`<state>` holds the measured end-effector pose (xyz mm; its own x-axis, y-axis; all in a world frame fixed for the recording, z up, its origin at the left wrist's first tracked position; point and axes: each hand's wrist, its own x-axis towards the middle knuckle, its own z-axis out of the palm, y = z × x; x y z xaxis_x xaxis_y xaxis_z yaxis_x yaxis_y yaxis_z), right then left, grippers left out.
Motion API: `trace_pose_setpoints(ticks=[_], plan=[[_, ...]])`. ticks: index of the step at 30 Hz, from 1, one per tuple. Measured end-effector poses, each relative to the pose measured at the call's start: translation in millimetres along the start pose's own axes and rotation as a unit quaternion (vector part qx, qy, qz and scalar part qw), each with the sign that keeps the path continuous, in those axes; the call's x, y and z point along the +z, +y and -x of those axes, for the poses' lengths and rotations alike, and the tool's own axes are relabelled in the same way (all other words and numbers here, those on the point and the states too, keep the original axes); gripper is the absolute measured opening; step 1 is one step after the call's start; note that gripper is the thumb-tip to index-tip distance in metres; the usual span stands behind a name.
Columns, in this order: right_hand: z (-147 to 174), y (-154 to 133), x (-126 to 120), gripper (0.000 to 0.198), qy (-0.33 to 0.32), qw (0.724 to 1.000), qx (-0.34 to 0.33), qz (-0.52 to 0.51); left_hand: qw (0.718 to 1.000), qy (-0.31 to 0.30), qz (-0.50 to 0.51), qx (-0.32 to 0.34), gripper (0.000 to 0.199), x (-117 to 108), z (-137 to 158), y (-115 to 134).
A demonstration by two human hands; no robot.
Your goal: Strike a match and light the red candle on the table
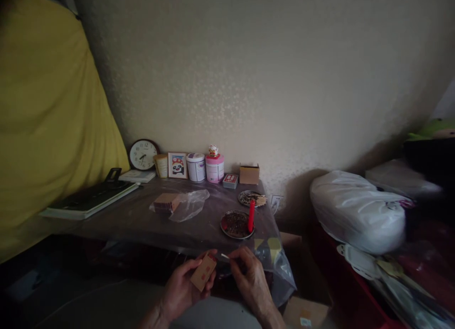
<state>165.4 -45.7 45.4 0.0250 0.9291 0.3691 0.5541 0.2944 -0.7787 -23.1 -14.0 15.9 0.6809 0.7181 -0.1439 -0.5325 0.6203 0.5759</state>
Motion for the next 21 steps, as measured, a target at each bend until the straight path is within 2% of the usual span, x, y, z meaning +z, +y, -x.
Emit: trace_pose_setpoints(ticks=[7,13,21], plan=[[0.2,5.2,3.1,0.020,0.016,0.998,0.037,-0.040,1.000,-0.003,0.001,0.024,0.044,2.0,-1.3,0.0],[0.1,13.3,9.1,0.020,0.041,0.996,0.012,-0.078,0.999,-0.015,0.023,0.046,0.037,0.2,-3.8,-0.7],[3.0,18.4,14.1,0.023,0.017,0.994,0.032,-0.103,0.995,-0.013,0.062,0.078,0.029,1.1,-6.5,-2.0]])
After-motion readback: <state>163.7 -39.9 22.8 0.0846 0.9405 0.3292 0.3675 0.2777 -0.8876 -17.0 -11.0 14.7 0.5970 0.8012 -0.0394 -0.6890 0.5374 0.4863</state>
